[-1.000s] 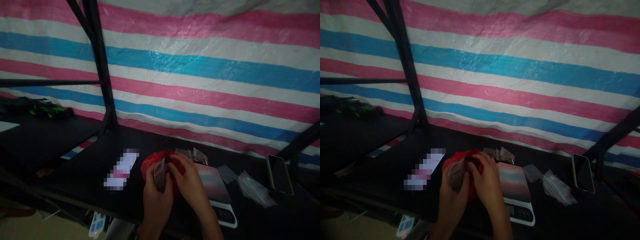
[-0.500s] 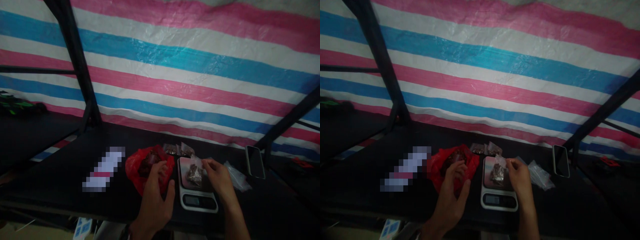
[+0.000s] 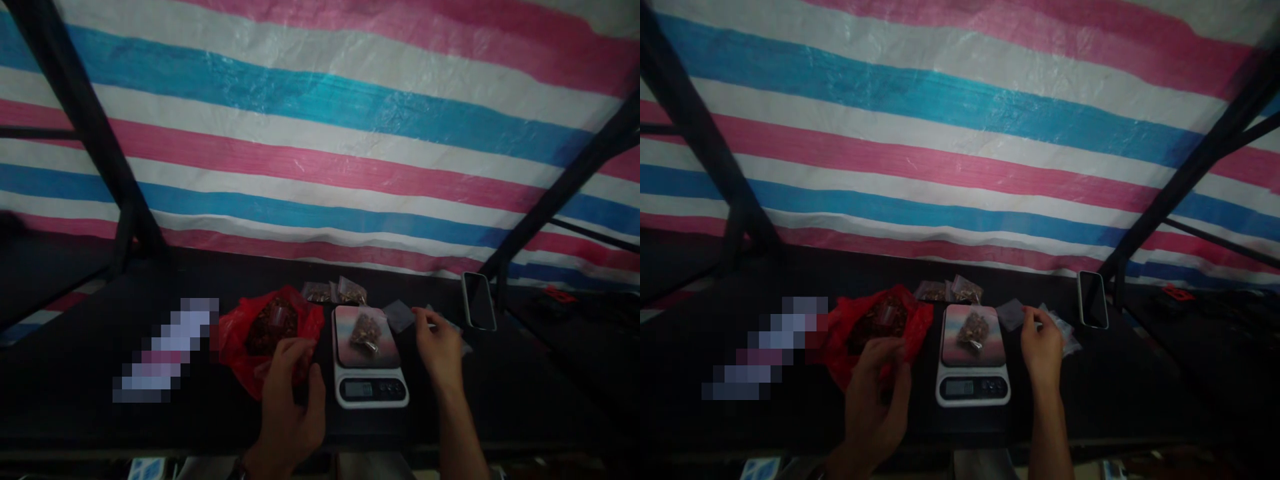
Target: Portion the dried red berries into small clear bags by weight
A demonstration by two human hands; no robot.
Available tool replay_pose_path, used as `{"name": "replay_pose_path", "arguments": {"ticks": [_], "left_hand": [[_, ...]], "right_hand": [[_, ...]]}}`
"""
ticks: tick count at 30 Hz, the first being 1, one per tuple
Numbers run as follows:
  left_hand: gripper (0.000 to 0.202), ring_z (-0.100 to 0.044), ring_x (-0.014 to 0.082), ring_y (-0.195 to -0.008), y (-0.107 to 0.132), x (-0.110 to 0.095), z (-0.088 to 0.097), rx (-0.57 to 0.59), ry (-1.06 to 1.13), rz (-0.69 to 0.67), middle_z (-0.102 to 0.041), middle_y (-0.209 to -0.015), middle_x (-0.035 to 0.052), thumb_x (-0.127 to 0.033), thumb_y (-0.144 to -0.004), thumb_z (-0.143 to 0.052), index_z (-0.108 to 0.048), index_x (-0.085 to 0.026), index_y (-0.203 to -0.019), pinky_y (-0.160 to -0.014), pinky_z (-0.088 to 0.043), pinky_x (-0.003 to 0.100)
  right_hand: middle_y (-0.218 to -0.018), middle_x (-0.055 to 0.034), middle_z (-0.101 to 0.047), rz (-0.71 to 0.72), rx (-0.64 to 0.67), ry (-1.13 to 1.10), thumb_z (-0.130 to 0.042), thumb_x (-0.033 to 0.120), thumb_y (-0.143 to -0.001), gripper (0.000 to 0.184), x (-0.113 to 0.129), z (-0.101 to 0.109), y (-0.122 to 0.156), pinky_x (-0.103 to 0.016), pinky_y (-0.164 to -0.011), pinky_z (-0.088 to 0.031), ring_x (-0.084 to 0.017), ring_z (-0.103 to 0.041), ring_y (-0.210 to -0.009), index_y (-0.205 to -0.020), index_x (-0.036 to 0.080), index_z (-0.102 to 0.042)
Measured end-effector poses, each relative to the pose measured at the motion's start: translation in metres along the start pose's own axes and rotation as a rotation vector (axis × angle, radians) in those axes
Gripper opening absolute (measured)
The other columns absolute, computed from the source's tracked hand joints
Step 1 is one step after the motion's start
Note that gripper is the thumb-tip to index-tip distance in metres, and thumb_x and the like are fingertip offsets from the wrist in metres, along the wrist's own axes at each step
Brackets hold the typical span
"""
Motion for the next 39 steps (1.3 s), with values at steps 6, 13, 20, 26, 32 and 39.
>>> {"name": "replay_pose_path", "arguments": {"ticks": [6, 13, 20, 26, 32, 39], "left_hand": [[0.024, -0.067, 0.0116, -0.069, -0.011, -0.011, 0.001, 0.02, -0.024, -0.066, -0.065, -0.084, -0.0022, -0.006, -0.094, -0.052, -0.061, -0.024, -0.108, -0.062, -0.053, 0.021], [0.023, -0.069, 0.0133, -0.069, -0.006, -0.004, 0.0, 0.027, -0.035, -0.046, -0.069, -0.085, -0.0022, -0.007, -0.094, -0.053, -0.062, -0.025, -0.106, -0.061, -0.053, 0.023], [0.025, -0.069, 0.0103, -0.07, -0.008, -0.012, 0.001, 0.017, -0.078, -0.094, -0.067, -0.084, -0.0033, -0.005, -0.094, -0.052, -0.06, -0.024, -0.106, -0.063, -0.053, 0.019], [0.024, -0.068, 0.0087, -0.066, -0.013, -0.02, 0.002, 0.001, -0.071, -0.124, -0.065, -0.082, -0.0042, -0.004, -0.093, -0.052, -0.06, -0.023, -0.105, -0.06, -0.053, 0.016], [0.023, -0.069, 0.0091, -0.071, -0.009, -0.016, -0.002, -0.001, -0.053, -0.11, -0.067, -0.085, -0.003, -0.005, -0.094, -0.052, -0.062, -0.023, -0.105, -0.066, -0.054, 0.016], [0.022, -0.067, 0.0093, -0.072, -0.009, -0.007, -0.011, -0.015, 0.042, -0.012, -0.066, -0.086, -0.0037, -0.009, -0.095, -0.055, -0.063, -0.025, -0.107, -0.066, -0.053, 0.016]], "right_hand": [[-0.091, -0.0157, -0.083, 0.051, 0.075, -0.112, -0.052, 0.063, -0.081, 0.054, 0.008, -0.017, 0.0, -0.042, -0.075, -0.054, -0.032, -0.072, -0.077, -0.09, 0.019, -0.082], [-0.093, -0.0127, -0.083, 0.083, 0.175, -0.149, -0.053, 0.058, -0.082, 0.046, 0.015, -0.037, 0.001, -0.043, -0.085, -0.056, -0.032, -0.075, -0.09, -0.084, 0.021, -0.08], [-0.087, -0.0115, -0.082, 0.12, 0.251, -0.152, -0.056, 0.058, -0.083, 0.046, 0.02, -0.048, 0.004, -0.041, -0.08, -0.053, -0.029, -0.071, -0.081, -0.085, 0.019, -0.08], [-0.076, -0.0087, -0.076, 0.13, 0.273, -0.121, -0.054, 0.064, -0.083, 0.048, 0.023, -0.052, 0.006, -0.04, -0.076, -0.049, -0.028, -0.067, -0.074, -0.077, 0.022, -0.076], [-0.069, -0.0073, -0.067, 0.117, 0.321, -0.038, -0.056, 0.07, -0.081, 0.049, 0.02, -0.062, 0.009, -0.04, -0.071, -0.043, -0.03, -0.064, -0.073, -0.071, 0.024, -0.071], [-0.075, -0.0044, -0.065, 0.127, 0.466, -0.371, -0.067, 0.076, -0.08, 0.054, 0.04, -0.065, 0.022, -0.036, -0.072, -0.045, -0.024, -0.059, -0.074, -0.074, 0.022, -0.066]]}}
Point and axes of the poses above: each hand's wrist, its own y-axis away from the middle knuckle, its own z-axis out of the back of the hand, x = y × z, the point moved 10 cm from there along -y, towards the middle knuckle
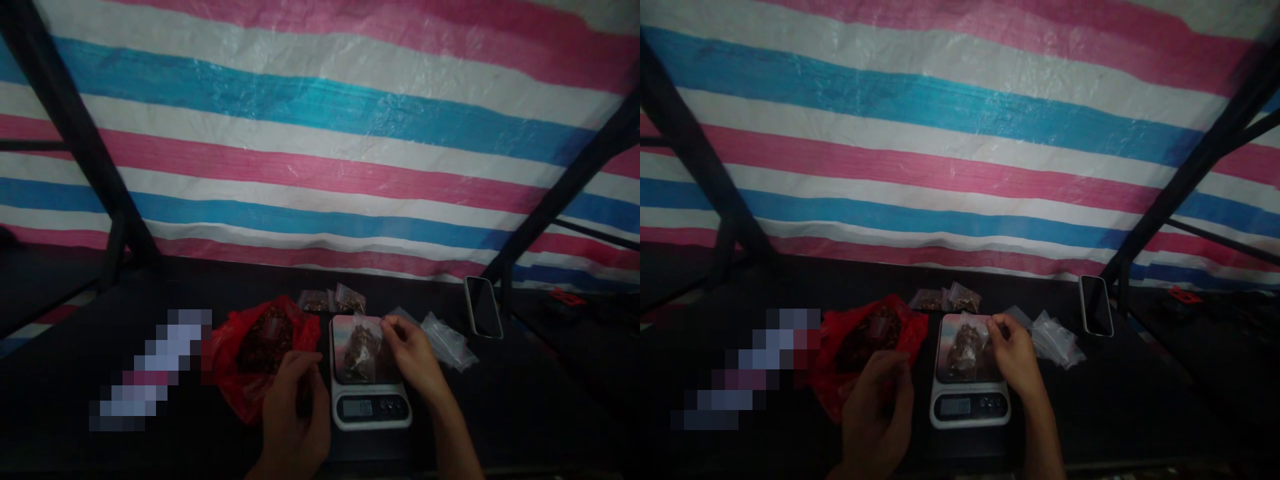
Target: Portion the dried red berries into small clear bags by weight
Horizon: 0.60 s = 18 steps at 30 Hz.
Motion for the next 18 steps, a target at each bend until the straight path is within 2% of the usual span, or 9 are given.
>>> {"name": "replay_pose_path", "arguments": {"ticks": [2, 5, 7, 10, 12, 15, 18], "left_hand": [[0.018, -0.07, 0.0114, -0.079, -0.001, 0.009, -0.003, -0.017, 0.038, 0.092, -0.069, -0.093, -0.0016, -0.015, -0.094, -0.06, -0.066, -0.025, -0.109, -0.072, -0.056, 0.019], [0.024, -0.073, 0.0157, -0.093, 0.001, 0.03, -0.015, 0.004, 0.136, 0.295, -0.076, -0.108, 0.0029, -0.027, -0.092, -0.069, -0.069, -0.025, -0.116, -0.083, -0.059, 0.024], [0.021, -0.075, 0.0173, -0.092, 0.004, 0.042, -0.028, 0.072, 0.239, 0.422, -0.079, -0.105, 0.0037, -0.034, -0.092, -0.07, -0.073, -0.024, -0.11, -0.083, -0.06, 0.026], [0.023, -0.075, 0.018, -0.081, 0.008, 0.054, -0.042, 0.129, 0.356, 0.567, -0.079, -0.088, 0.0034, -0.044, -0.091, -0.068, -0.075, -0.022, -0.091, -0.074, -0.06, 0.026], [0.028, -0.075, 0.0184, -0.077, 0.01, 0.06, -0.039, 0.079, 0.384, 0.643, -0.079, -0.084, 0.0038, -0.048, -0.089, -0.069, -0.076, -0.021, -0.086, -0.071, -0.06, 0.025], [0.032, -0.076, 0.0196, -0.076, 0.011, 0.067, -0.031, -0.023, 0.377, 0.71, -0.08, -0.082, 0.0046, -0.052, -0.083, -0.073, -0.076, -0.021, -0.085, -0.07, -0.061, 0.026], [0.036, -0.077, 0.0209, -0.076, 0.012, 0.07, -0.026, -0.073, 0.368, 0.748, -0.08, -0.082, 0.0055, -0.055, -0.079, -0.074, -0.077, -0.02, -0.086, -0.069, -0.062, 0.027]], "right_hand": [[-0.074, -0.0014, -0.062, 0.023, 0.073, -0.12, -0.068, 0.076, -0.084, 0.055, 0.014, -0.008, 0.007, -0.032, -0.068, -0.043, -0.021, -0.056, -0.071, -0.077, 0.022, -0.065], [-0.075, 0.0, -0.062, 0.081, 0.223, -0.255, -0.069, 0.072, -0.09, 0.051, 0.039, -0.029, 0.018, -0.03, -0.068, -0.042, -0.018, -0.055, -0.072, -0.081, 0.021, -0.067], [-0.075, 0.0003, -0.063, 0.107, 0.273, -0.298, -0.07, 0.069, -0.091, 0.049, 0.05, -0.042, 0.023, -0.029, -0.068, -0.041, -0.016, -0.055, -0.071, -0.082, 0.021, -0.067], [-0.075, 0.0011, -0.062, 0.13, 0.228, -0.338, -0.07, 0.065, -0.093, 0.044, 0.059, -0.05, 0.025, -0.028, -0.067, -0.041, -0.016, -0.054, -0.07, -0.086, 0.022, -0.066], [-0.081, 0.0004, -0.065, 0.152, 0.196, -0.356, -0.073, 0.058, -0.093, 0.037, 0.065, -0.053, 0.027, -0.029, -0.07, -0.043, -0.016, -0.055, -0.074, -0.092, 0.022, -0.066], [-0.093, -0.0009, -0.069, 0.186, 0.223, -0.344, -0.08, 0.044, -0.089, 0.027, 0.073, -0.06, 0.032, -0.03, -0.076, -0.046, -0.016, -0.058, -0.08, -0.102, 0.024, -0.067], [-0.093, -0.0001, -0.07, 0.193, 0.24, -0.335, -0.08, 0.036, -0.087, 0.025, 0.075, -0.066, 0.036, -0.031, -0.079, -0.047, -0.017, -0.06, -0.083, -0.104, 0.025, -0.066]]}}
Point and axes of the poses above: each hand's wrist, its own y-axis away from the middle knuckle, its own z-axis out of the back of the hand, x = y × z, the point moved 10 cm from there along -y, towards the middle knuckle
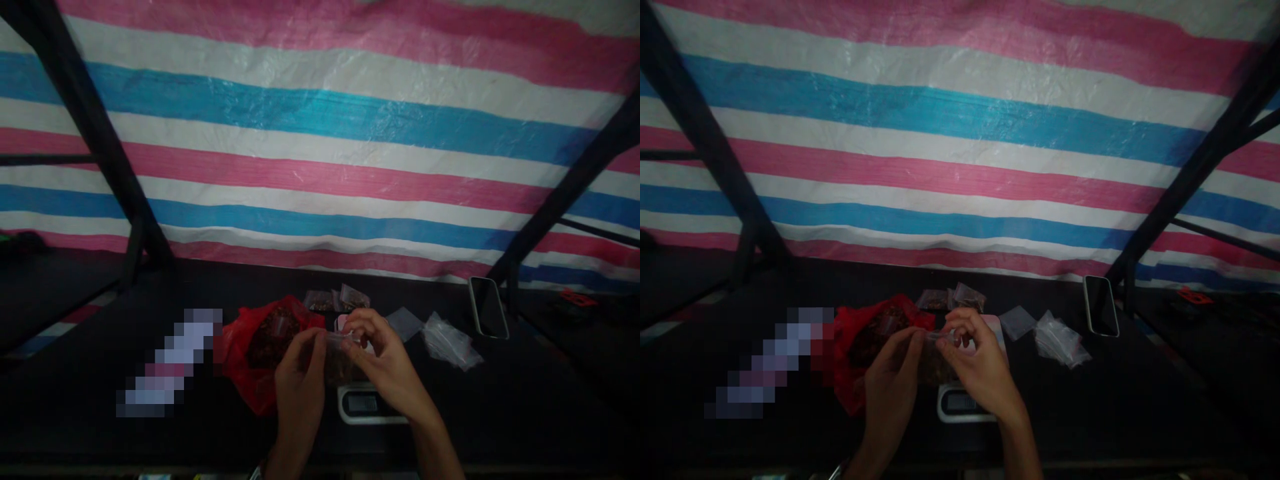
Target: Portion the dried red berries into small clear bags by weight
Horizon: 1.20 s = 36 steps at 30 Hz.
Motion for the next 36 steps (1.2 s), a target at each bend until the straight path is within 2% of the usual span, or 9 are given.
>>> {"name": "replay_pose_path", "arguments": {"ticks": [6, 11, 14, 17, 20, 24, 29, 36], "left_hand": [[0.038, -0.076, 0.0206, -0.073, -0.002, -0.001, 0.005, -0.026, 0.047, 0.035, -0.08, -0.08, 0.0052, -0.056, -0.079, -0.075, -0.078, -0.02, -0.085, -0.065, -0.061, 0.026], [0.04, -0.076, 0.021, -0.073, -0.003, -0.003, 0.013, -0.039, 0.052, 0.05, -0.08, -0.08, 0.0057, -0.059, -0.078, -0.076, -0.077, -0.019, -0.084, -0.065, -0.062, 0.027], [0.041, -0.078, 0.0226, -0.078, -0.004, -0.001, 0.013, -0.016, 0.05, 0.044, -0.082, -0.086, 0.0067, -0.059, -0.078, -0.077, -0.076, -0.02, -0.09, -0.07, -0.063, 0.029], [0.04, -0.079, 0.0248, -0.088, -0.003, 0.003, 0.006, 0.069, 0.03, 0.035, -0.083, -0.096, 0.0084, -0.056, -0.08, -0.077, -0.076, -0.02, -0.098, -0.081, -0.063, 0.034], [0.035, -0.077, 0.0248, -0.092, -0.002, 0.007, 0.001, 0.118, -0.011, 0.023, -0.082, -0.1, 0.0086, -0.053, -0.083, -0.074, -0.076, -0.021, -0.097, -0.088, -0.061, 0.037], [0.03, -0.074, 0.0235, -0.091, -0.004, 0.01, 0.003, 0.118, -0.034, 0.018, -0.079, -0.096, 0.0069, -0.05, -0.085, -0.071, -0.075, -0.021, -0.093, -0.089, -0.059, 0.037], [0.029, -0.072, 0.0235, -0.09, -0.006, 0.012, 0.003, 0.113, -0.049, 0.035, -0.078, -0.095, 0.0067, -0.049, -0.084, -0.069, -0.075, -0.022, -0.092, -0.09, -0.057, 0.037], [0.029, -0.07, 0.0231, -0.088, -0.007, 0.01, 0.002, 0.114, -0.07, 0.026, -0.077, -0.095, 0.0067, -0.05, -0.086, -0.068, -0.075, -0.022, -0.09, -0.09, -0.057, 0.038]], "right_hand": [[-0.094, 0.0011, -0.07, 0.024, -0.003, -0.006, -0.076, 0.029, -0.088, 0.023, -0.003, -0.008, 0.0, -0.031, -0.082, -0.046, -0.017, -0.061, -0.086, -0.108, 0.026, -0.064], [-0.089, 0.0019, -0.069, -0.003, -0.02, -0.035, -0.075, 0.031, -0.088, 0.022, -0.007, -0.014, -0.002, -0.03, -0.079, -0.045, -0.017, -0.058, -0.083, -0.106, 0.026, -0.063], [-0.087, 0.0025, -0.067, -0.021, -0.027, -0.072, -0.076, 0.032, -0.088, 0.022, -0.009, -0.017, -0.003, -0.029, -0.077, -0.045, -0.017, -0.057, -0.08, -0.104, 0.026, -0.062], [-0.088, 0.0023, -0.068, -0.042, -0.017, -0.111, -0.077, 0.036, -0.091, 0.023, -0.012, -0.019, -0.003, -0.029, -0.076, -0.046, -0.016, -0.059, -0.08, -0.104, 0.027, -0.061], [-0.09, 0.0019, -0.07, -0.059, -0.012, -0.135, -0.078, 0.04, -0.091, 0.027, -0.016, -0.018, -0.002, -0.029, -0.077, -0.047, -0.017, -0.061, -0.082, -0.108, 0.027, -0.061], [-0.092, 0.0012, -0.072, -0.065, -0.018, -0.159, -0.082, 0.042, -0.087, 0.035, -0.02, -0.017, -0.002, -0.03, -0.078, -0.049, -0.017, -0.065, -0.084, -0.112, 0.028, -0.062], [-0.09, 0.0017, -0.072, -0.066, -0.026, -0.152, -0.083, 0.04, -0.087, 0.034, -0.022, -0.018, -0.003, -0.028, -0.076, -0.049, -0.017, -0.067, -0.083, -0.111, 0.028, -0.063], [-0.09, 0.0002, -0.073, -0.068, -0.04, -0.128, -0.083, 0.045, -0.086, 0.034, -0.018, -0.017, -0.004, -0.029, -0.076, -0.051, -0.018, -0.066, -0.082, -0.108, 0.027, -0.064]]}}
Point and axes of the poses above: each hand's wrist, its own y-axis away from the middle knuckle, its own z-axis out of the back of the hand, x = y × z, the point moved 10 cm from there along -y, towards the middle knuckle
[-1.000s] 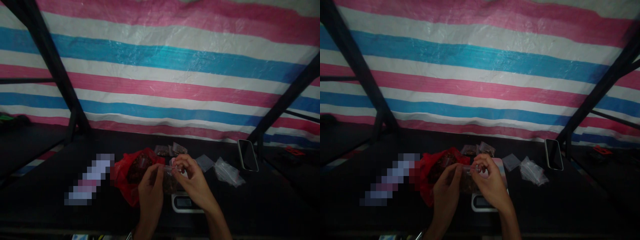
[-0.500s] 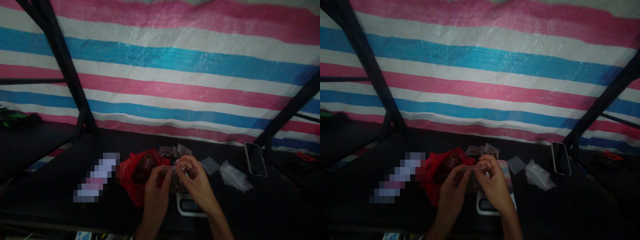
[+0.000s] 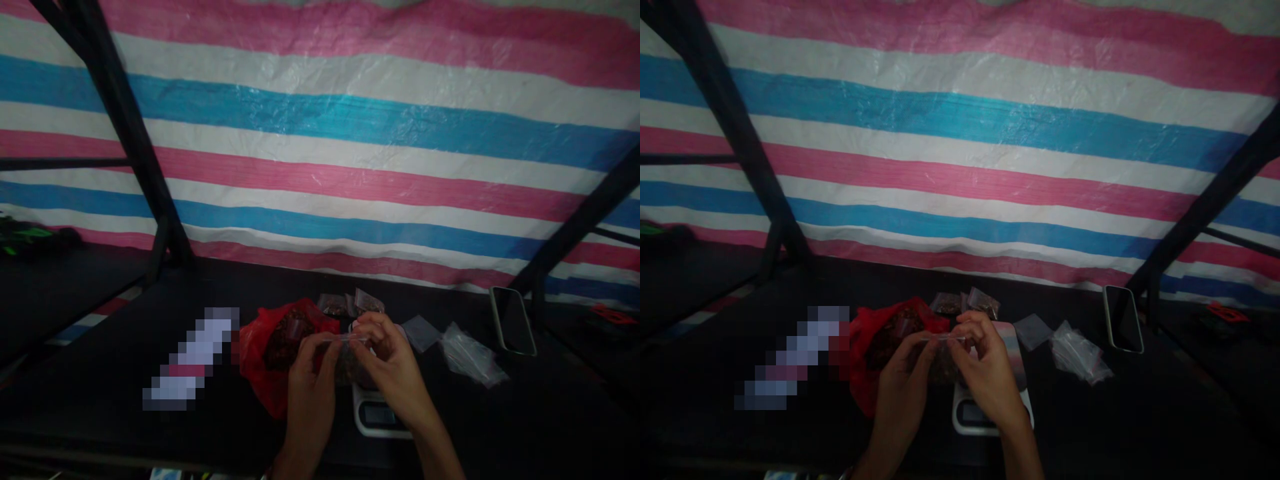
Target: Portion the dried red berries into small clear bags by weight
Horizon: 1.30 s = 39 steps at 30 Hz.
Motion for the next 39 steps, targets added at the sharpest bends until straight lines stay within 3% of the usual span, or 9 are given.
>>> {"name": "replay_pose_path", "arguments": {"ticks": [13, 21, 26, 33, 36, 39], "left_hand": [[0.029, -0.071, 0.0241, -0.09, -0.001, 0.003, 0.002, 0.006, 0.005, 0.005, -0.077, -0.096, 0.0067, -0.05, -0.086, -0.068, -0.074, -0.022, -0.092, -0.09, -0.056, 0.038], [0.026, -0.07, 0.0226, -0.088, 0.002, -0.004, -0.001, 0.019, -0.019, -0.057, -0.076, -0.094, 0.0058, -0.048, -0.09, -0.067, -0.074, -0.023, -0.092, -0.086, -0.056, 0.035], [0.027, -0.07, 0.0214, -0.084, 0.003, -0.011, -0.002, 0.017, -0.033, -0.096, -0.075, -0.093, 0.0054, -0.049, -0.091, -0.067, -0.073, -0.023, -0.091, -0.084, -0.057, 0.034], [0.026, -0.068, 0.0179, -0.074, 0.002, -0.019, -0.001, 0.08, 0.061, -0.145, -0.071, -0.078, 0.0021, -0.042, -0.089, -0.073, -0.07, -0.022, -0.071, -0.071, -0.056, 0.027], [0.029, -0.074, 0.0213, -0.091, 0.004, -0.019, 0.002, 0.056, 0.045, -0.152, -0.079, -0.097, 0.006, -0.048, -0.095, -0.067, -0.079, -0.023, -0.088, -0.084, -0.06, 0.03], [0.042, -0.07, 0.0247, -0.122, 0.007, -0.019, 0.011, -0.038, -0.01, -0.171, -0.076, -0.13, 0.0092, -0.053, -0.104, -0.053, -0.077, -0.025, -0.124, -0.108, -0.054, 0.039]], "right_hand": [[-0.091, 0.0004, -0.072, -0.004, 0.007, -0.002, -0.082, 0.041, -0.087, 0.033, -0.003, -0.002, 0.0, -0.03, -0.075, -0.049, -0.018, -0.063, -0.08, -0.111, 0.027, -0.064], [-0.084, 0.0032, -0.067, 0.061, -0.056, 0.038, -0.078, 0.03, -0.087, 0.022, 0.005, 0.0, -0.002, -0.029, -0.074, -0.045, -0.016, -0.055, -0.076, -0.101, 0.027, -0.06], [-0.093, 0.0008, -0.073, 0.096, 0.0, 0.121, -0.073, 0.028, -0.091, 0.027, 0.009, -0.006, 0.0, -0.033, -0.086, -0.046, -0.019, -0.063, -0.089, -0.116, 0.027, -0.063], [-0.079, 0.0049, -0.073, 0.086, -0.02, 0.095, -0.081, 0.028, -0.085, 0.028, 0.012, -0.006, 0.003, -0.032, -0.084, -0.047, -0.018, -0.066, -0.08, -0.106, 0.028, -0.061], [-0.079, 0.0018, -0.076, 0.073, -0.09, 0.12, -0.086, 0.035, -0.081, 0.032, 0.016, 0.008, -0.005, -0.034, -0.083, -0.05, -0.021, -0.069, -0.081, -0.104, 0.026, -0.065], [-0.084, -0.0026, -0.079, 0.1, -0.331, 0.1, -0.09, 0.042, -0.075, 0.039, 0.024, 0.051, -0.017, -0.036, -0.078, -0.054, -0.023, -0.073, -0.081, -0.099, 0.024, -0.066]]}}
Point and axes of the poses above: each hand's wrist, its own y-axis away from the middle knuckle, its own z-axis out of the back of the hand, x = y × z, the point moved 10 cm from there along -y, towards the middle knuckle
